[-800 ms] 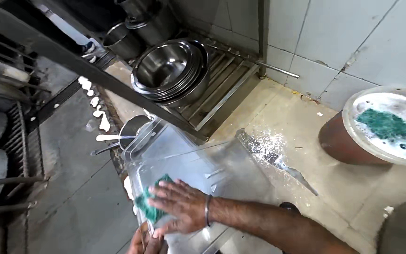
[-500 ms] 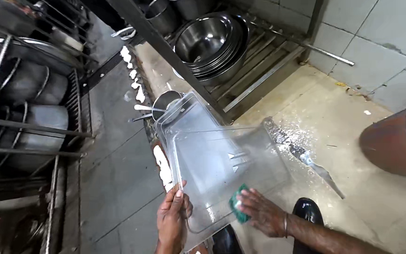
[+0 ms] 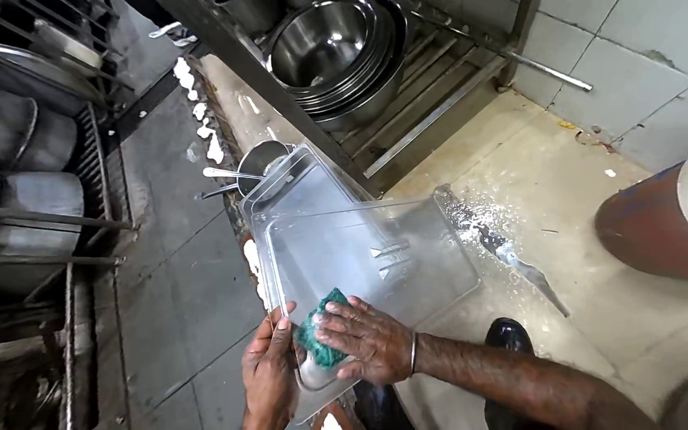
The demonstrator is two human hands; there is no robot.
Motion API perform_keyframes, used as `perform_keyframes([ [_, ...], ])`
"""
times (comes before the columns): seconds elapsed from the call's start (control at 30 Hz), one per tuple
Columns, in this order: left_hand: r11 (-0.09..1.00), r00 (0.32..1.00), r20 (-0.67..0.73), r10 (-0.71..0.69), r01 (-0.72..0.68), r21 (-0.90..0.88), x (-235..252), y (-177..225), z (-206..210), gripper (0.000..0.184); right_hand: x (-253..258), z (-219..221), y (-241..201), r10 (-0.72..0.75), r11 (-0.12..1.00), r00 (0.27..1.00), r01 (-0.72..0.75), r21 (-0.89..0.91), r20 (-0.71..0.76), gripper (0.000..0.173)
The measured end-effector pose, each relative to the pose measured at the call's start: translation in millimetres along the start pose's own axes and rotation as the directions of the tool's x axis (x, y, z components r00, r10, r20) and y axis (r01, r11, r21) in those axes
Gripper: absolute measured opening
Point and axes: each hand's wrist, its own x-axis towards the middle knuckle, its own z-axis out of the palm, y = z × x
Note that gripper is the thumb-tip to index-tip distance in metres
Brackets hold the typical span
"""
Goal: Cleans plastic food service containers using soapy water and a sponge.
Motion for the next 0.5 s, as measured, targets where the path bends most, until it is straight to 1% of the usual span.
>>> perform_keyframes([
  [0.03,1.0,1.0,0.016,0.01,-0.009,-0.011,-0.3,-1.6,-1.3,0.03,-13.7,0.2,9.8,0.044,0.999,0.999,-0.044,-0.026,-0.016,0.06],
  [0.1,0.999,0.999,0.041,0.018,-0.017,-0.028,-0.6,-3.0,-3.8,0.03,-61.9,-3.9,42.1,0.215,0.972,0.976,-0.217,-0.094,-0.037,0.067],
  [0.13,0.999,0.998,0.052,0.018,-0.016,-0.035,1.0,-2.3,-3.8,0.03,-92.2,-11.3,62.4,0.321,0.937,0.946,-0.325,-0.131,-0.046,0.069],
  [0.17,0.999,0.998,0.058,0.014,-0.012,-0.043,3.3,-0.7,-2.8,0.031,-123.6,-22.8,82.2,0.44,0.882,0.896,-0.443,-0.163,-0.053,0.069],
  [0.2,0.999,0.998,0.061,0.005,-0.002,-0.048,4.6,0.5,-1.8,0.032,-155.2,-34.6,100.9,0.56,0.804,0.825,-0.564,-0.19,-0.079,0.07],
  [0.23,0.999,0.998,0.064,-0.005,0.008,-0.045,4.2,1.7,-1.1,0.033,-183.2,-46.6,116.8,0.681,0.701,0.725,-0.685,-0.198,-0.101,0.072],
  [0.27,0.999,0.998,0.07,-0.008,0.011,-0.039,3.9,3.6,-0.4,0.033,-200.6,-60.0,129.9,0.794,0.579,0.599,-0.797,-0.173,-0.102,0.074],
  [0.3,0.999,0.997,0.082,0.002,0.001,-0.035,4.5,5.6,0.7,0.033,-206.4,-71.4,143.0,0.868,0.468,0.484,-0.872,-0.144,-0.109,0.075],
  [0.33,0.999,0.995,0.101,0.011,-0.008,-0.032,4.5,8.1,1.3,0.033,-203.6,-75.7,153.1,0.899,0.402,0.417,-0.907,-0.128,-0.133,0.077],
  [0.37,1.0,0.992,0.127,0.015,-0.012,-0.025,4.3,9.7,0.2,0.033,-192.9,-72.7,157.5,0.901,0.385,0.399,-0.917,-0.108,-0.172,0.078],
  [0.4,1.0,0.988,0.154,0.016,-0.014,-0.014,4.6,10.2,-2.0,0.033,-174.8,-67.2,157.3,0.883,0.41,0.422,-0.906,-0.1,-0.203,0.077],
  [0.43,1.0,0.983,0.183,0.016,-0.016,0.002,5.3,9.8,-5.3,0.033,-152.5,-62.1,152.9,0.842,0.48,0.492,-0.87,-0.11,-0.22,0.074],
  [0.5,1.0,0.971,0.239,0.015,-0.02,0.017,8.7,4.0,-11.7,0.035,-102.0,-62.6,145.3,0.721,0.659,0.669,-0.742,-0.12,-0.179,0.064],
])
